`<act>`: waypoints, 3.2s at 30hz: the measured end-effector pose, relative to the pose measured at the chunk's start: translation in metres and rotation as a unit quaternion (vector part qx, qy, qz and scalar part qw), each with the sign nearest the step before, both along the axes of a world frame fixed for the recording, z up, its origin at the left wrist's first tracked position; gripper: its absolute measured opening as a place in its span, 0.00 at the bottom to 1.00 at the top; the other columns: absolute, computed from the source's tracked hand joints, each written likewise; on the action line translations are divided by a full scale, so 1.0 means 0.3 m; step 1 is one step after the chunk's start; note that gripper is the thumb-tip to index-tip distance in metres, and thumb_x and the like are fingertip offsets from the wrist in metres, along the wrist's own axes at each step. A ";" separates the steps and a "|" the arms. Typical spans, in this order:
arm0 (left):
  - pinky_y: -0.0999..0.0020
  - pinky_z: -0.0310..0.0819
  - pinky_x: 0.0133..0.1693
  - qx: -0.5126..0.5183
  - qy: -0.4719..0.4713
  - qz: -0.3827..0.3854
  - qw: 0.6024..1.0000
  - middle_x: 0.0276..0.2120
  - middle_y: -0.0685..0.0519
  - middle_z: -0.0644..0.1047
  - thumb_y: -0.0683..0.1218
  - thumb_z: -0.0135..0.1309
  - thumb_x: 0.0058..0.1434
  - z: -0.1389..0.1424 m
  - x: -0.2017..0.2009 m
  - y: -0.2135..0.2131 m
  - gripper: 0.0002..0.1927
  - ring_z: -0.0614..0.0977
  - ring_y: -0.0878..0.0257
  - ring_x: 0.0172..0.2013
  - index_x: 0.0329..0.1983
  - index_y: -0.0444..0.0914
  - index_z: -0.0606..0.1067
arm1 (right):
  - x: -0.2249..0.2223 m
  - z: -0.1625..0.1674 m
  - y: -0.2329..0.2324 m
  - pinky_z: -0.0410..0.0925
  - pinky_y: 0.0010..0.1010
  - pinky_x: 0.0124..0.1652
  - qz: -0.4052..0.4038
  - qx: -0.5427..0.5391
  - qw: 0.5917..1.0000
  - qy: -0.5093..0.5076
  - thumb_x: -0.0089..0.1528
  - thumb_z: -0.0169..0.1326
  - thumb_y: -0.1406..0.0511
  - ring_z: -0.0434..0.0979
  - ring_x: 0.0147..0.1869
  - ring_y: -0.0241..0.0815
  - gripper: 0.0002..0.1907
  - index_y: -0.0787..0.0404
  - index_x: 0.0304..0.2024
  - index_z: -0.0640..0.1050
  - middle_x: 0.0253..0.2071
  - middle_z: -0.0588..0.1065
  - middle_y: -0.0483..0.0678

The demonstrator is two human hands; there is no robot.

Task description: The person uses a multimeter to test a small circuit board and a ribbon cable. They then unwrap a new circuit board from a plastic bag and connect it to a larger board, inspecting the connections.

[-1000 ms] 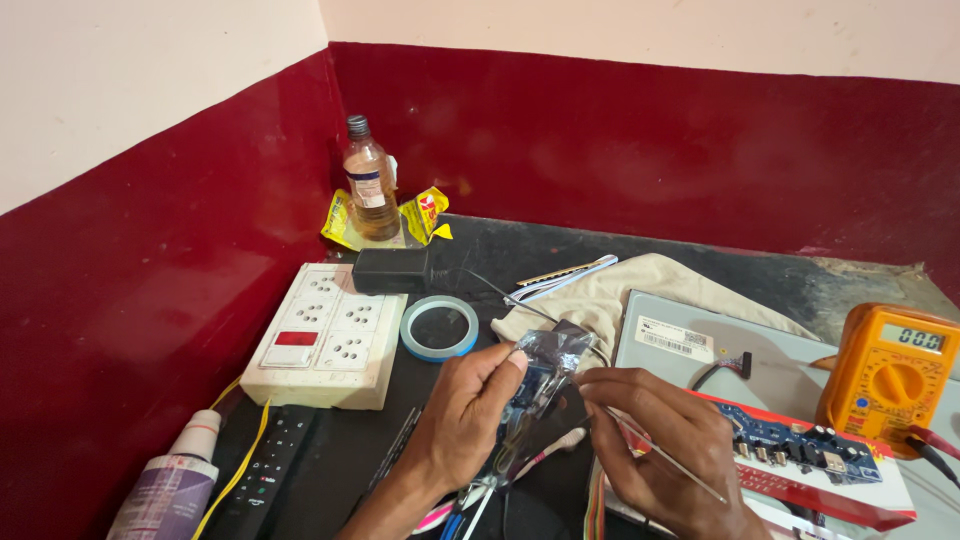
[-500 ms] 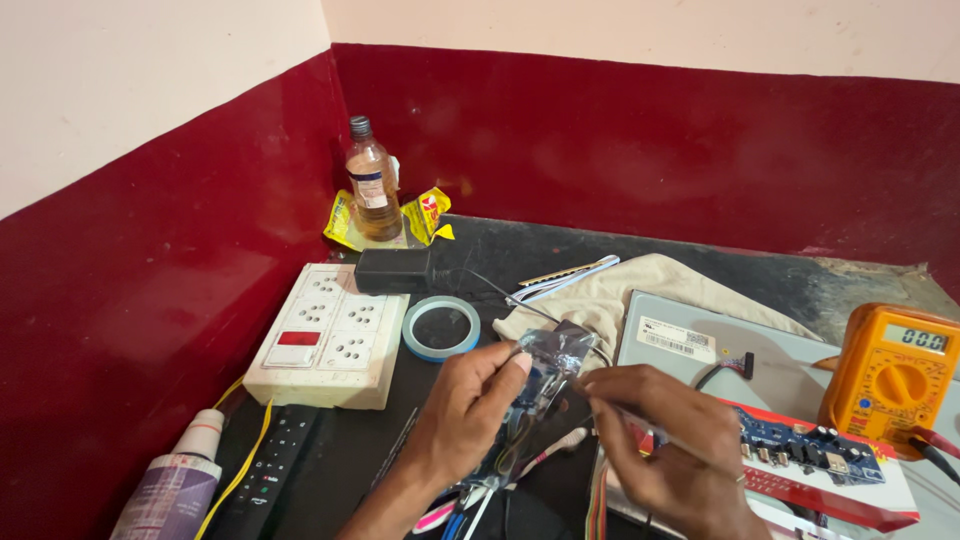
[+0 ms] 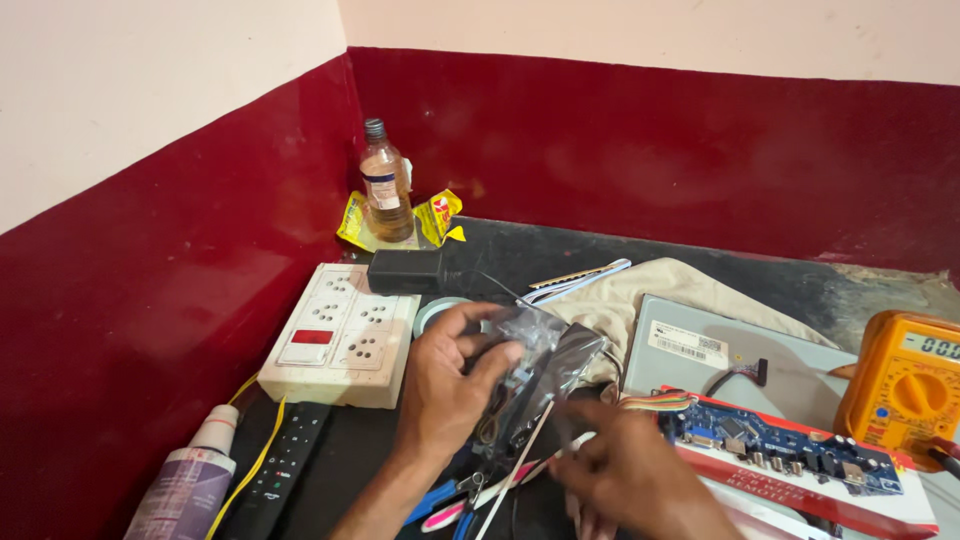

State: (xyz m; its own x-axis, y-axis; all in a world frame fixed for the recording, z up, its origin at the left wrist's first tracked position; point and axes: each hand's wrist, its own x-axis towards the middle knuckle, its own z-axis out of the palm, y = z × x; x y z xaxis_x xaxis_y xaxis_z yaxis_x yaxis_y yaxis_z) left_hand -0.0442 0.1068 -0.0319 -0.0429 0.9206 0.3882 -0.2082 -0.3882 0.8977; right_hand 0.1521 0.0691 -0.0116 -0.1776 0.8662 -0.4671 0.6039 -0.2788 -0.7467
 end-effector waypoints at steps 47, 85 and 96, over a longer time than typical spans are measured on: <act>0.64 0.81 0.47 0.393 0.345 0.049 0.851 0.49 0.49 0.78 0.38 0.66 0.55 0.031 -0.025 -0.097 0.17 0.84 0.55 0.47 0.48 0.38 0.79 | 0.039 -0.044 0.009 0.74 0.28 0.35 -0.128 0.249 0.916 0.286 0.60 0.61 0.69 0.81 0.33 0.36 0.09 0.70 0.39 0.86 0.31 0.85 0.52; 0.70 0.81 0.38 0.266 0.269 0.029 0.925 0.38 0.51 0.80 0.36 0.66 0.55 0.034 0.010 -0.087 0.11 0.85 0.63 0.38 0.42 0.36 0.81 | 0.016 -0.058 0.020 0.78 0.30 0.37 -0.132 0.191 0.902 0.365 0.61 0.58 0.70 0.83 0.35 0.37 0.11 0.72 0.44 0.83 0.34 0.85 0.51; 0.73 0.79 0.44 0.030 0.093 -0.113 0.989 0.36 0.50 0.83 0.37 0.67 0.53 0.051 0.009 -0.072 0.36 0.84 0.68 0.39 0.63 0.35 0.65 | 0.008 -0.034 0.015 0.76 0.28 0.32 -0.190 0.224 0.881 0.371 0.56 0.62 0.75 0.83 0.32 0.37 0.18 0.70 0.49 0.81 0.34 0.85 0.54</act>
